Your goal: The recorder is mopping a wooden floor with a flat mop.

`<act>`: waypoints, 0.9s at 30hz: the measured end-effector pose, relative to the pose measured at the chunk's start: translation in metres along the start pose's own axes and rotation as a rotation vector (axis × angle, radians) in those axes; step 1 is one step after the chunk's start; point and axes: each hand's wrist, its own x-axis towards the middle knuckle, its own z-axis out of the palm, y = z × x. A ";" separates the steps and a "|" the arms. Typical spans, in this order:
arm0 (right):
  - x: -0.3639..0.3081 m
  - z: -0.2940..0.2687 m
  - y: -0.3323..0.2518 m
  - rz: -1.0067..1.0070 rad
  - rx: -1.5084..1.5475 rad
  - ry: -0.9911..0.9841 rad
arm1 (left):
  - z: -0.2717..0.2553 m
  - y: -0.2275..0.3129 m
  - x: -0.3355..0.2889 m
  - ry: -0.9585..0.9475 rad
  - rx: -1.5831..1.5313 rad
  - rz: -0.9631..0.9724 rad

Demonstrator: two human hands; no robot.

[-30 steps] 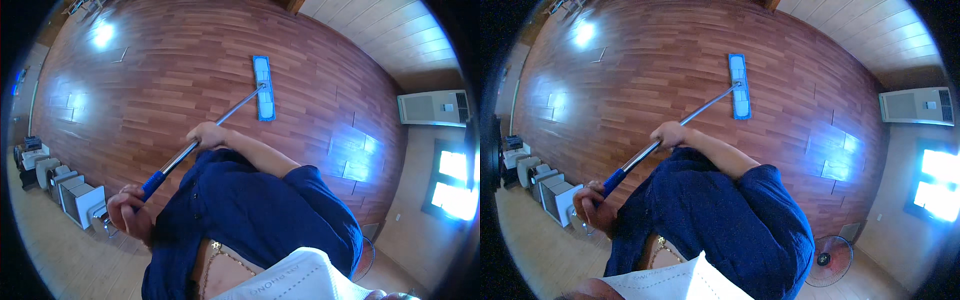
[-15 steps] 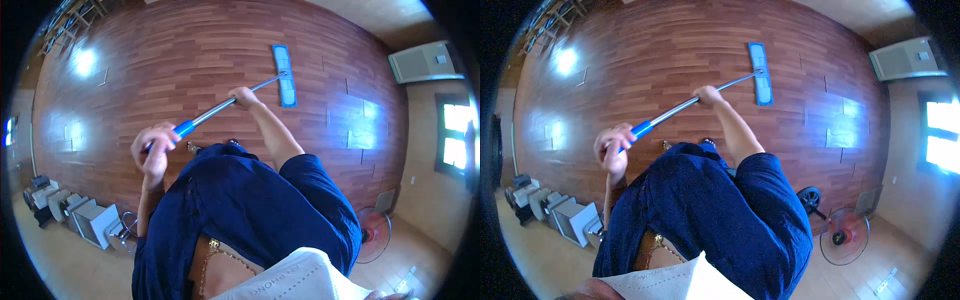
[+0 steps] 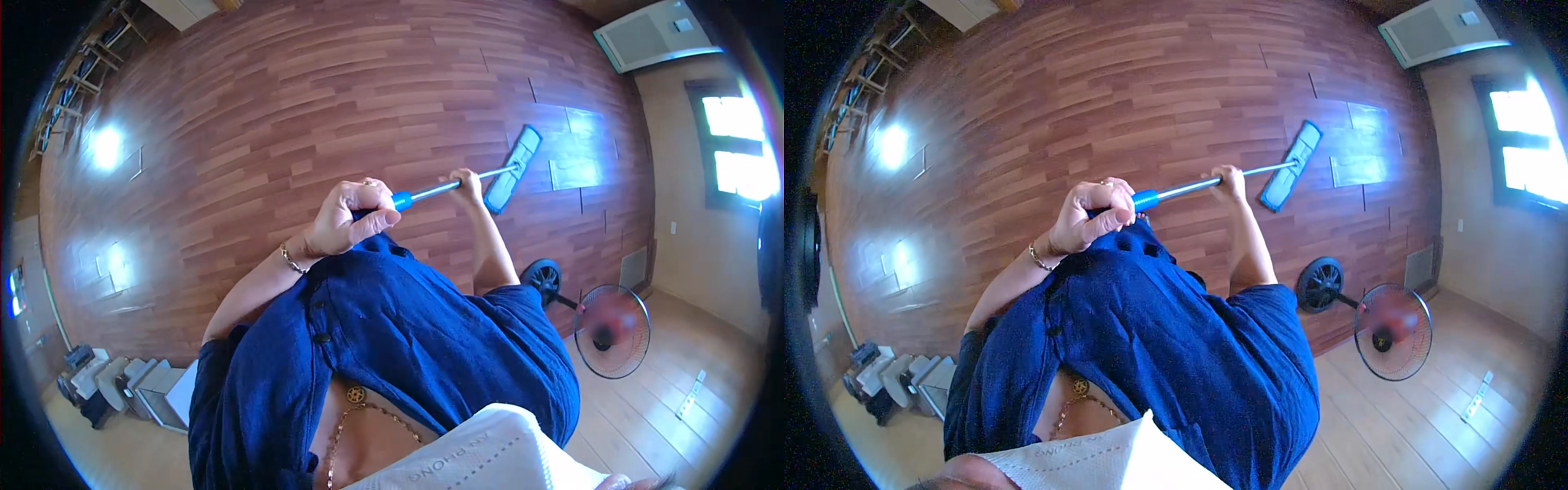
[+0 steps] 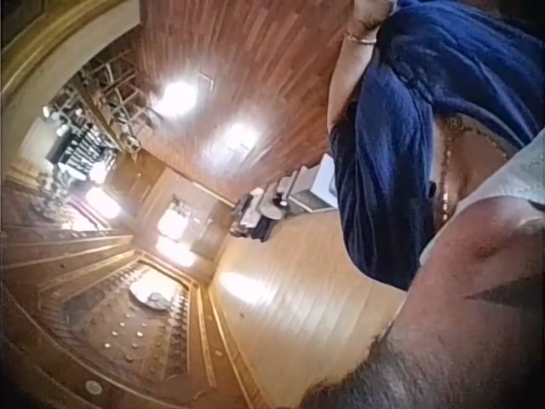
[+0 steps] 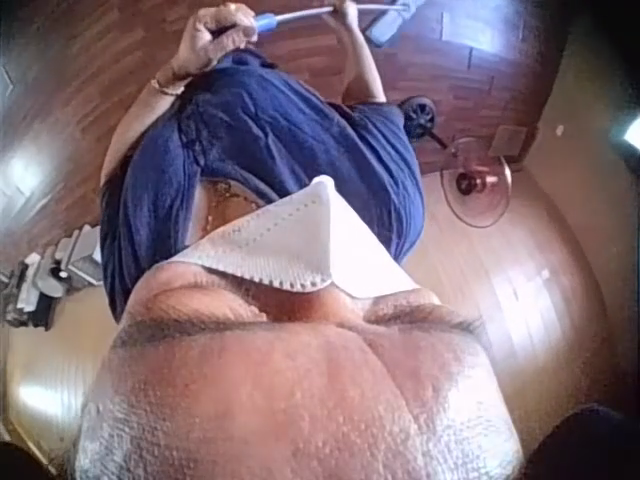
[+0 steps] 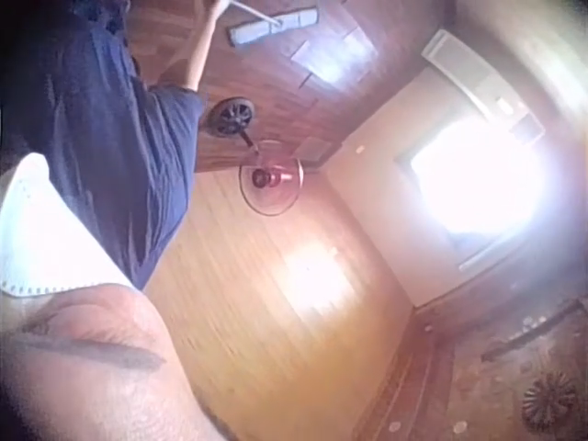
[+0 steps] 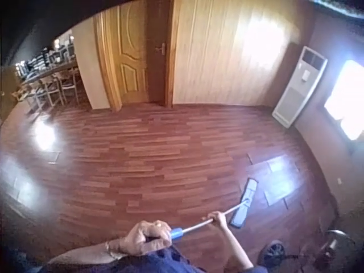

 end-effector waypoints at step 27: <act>-0.082 0.064 -0.224 -0.391 0.319 -0.363 | 0.012 0.180 -0.214 0.136 0.274 0.132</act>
